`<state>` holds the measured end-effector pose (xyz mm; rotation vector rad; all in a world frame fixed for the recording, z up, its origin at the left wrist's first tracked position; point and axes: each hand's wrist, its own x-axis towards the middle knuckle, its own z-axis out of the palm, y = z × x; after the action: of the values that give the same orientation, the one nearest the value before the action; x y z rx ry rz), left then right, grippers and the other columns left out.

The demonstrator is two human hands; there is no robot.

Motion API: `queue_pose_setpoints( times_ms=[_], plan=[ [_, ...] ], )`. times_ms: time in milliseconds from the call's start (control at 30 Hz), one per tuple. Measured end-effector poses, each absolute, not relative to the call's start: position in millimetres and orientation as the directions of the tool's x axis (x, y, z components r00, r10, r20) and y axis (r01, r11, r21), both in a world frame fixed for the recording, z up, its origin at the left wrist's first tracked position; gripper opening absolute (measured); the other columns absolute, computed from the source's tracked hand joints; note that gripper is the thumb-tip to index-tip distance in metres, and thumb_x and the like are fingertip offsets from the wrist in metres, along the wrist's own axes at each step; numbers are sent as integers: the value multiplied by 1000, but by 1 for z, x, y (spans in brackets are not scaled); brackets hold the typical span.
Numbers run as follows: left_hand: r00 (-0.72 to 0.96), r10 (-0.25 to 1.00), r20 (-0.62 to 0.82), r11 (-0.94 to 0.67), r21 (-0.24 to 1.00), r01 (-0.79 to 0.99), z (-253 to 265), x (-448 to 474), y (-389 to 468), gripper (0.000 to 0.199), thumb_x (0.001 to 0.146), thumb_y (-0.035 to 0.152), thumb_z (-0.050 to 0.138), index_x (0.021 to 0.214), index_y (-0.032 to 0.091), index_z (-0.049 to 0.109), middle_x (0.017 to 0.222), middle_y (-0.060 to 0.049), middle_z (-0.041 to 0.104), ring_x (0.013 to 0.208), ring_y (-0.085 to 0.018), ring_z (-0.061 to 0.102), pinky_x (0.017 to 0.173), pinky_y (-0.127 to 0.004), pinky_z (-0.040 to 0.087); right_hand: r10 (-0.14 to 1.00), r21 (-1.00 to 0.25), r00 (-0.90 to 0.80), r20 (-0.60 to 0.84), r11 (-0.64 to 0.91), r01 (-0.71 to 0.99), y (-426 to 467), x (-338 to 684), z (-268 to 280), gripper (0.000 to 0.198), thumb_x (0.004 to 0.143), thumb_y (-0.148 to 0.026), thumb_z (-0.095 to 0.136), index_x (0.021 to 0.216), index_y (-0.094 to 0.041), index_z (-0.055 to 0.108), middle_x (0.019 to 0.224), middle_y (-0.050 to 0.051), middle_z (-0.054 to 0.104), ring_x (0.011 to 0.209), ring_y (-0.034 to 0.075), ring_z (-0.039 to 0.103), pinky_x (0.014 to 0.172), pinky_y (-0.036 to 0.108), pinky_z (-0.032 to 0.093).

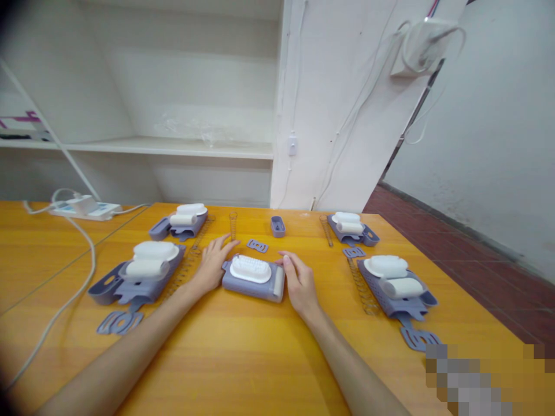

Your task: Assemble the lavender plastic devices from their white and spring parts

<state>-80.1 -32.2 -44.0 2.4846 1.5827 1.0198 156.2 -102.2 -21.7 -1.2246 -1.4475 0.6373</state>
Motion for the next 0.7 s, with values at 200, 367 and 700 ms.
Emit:
queue_pose_setpoints(
  times_ms=[200,367,700],
  plan=[
    [348,843,410,-469,244,849,-43,-75,-38,31,91,34,38,119,30,53,136,-10,44,122,-30,40,96,-54,28,927,-893,102,361,312,323,-101,156,-23,39,91,-47,38,104,-18,61,92,5,69,83,19,63,77,28,45],
    [271,855,443,-379,177,908,-33,-71,-46,18,89,33,43,90,19,56,100,-10,56,95,-26,51,80,-42,37,926,-894,111,362,311,323,-101,157,-22,40,91,-47,37,105,-18,61,91,5,69,82,19,63,75,28,46],
    [4,702,713,-420,410,810,-29,-71,-46,7,88,17,42,82,20,46,80,-4,51,75,-19,52,69,-32,43,875,-826,139,464,371,425,-103,157,-21,35,91,-42,38,107,-20,60,97,7,67,93,22,61,84,35,46]
  ],
)
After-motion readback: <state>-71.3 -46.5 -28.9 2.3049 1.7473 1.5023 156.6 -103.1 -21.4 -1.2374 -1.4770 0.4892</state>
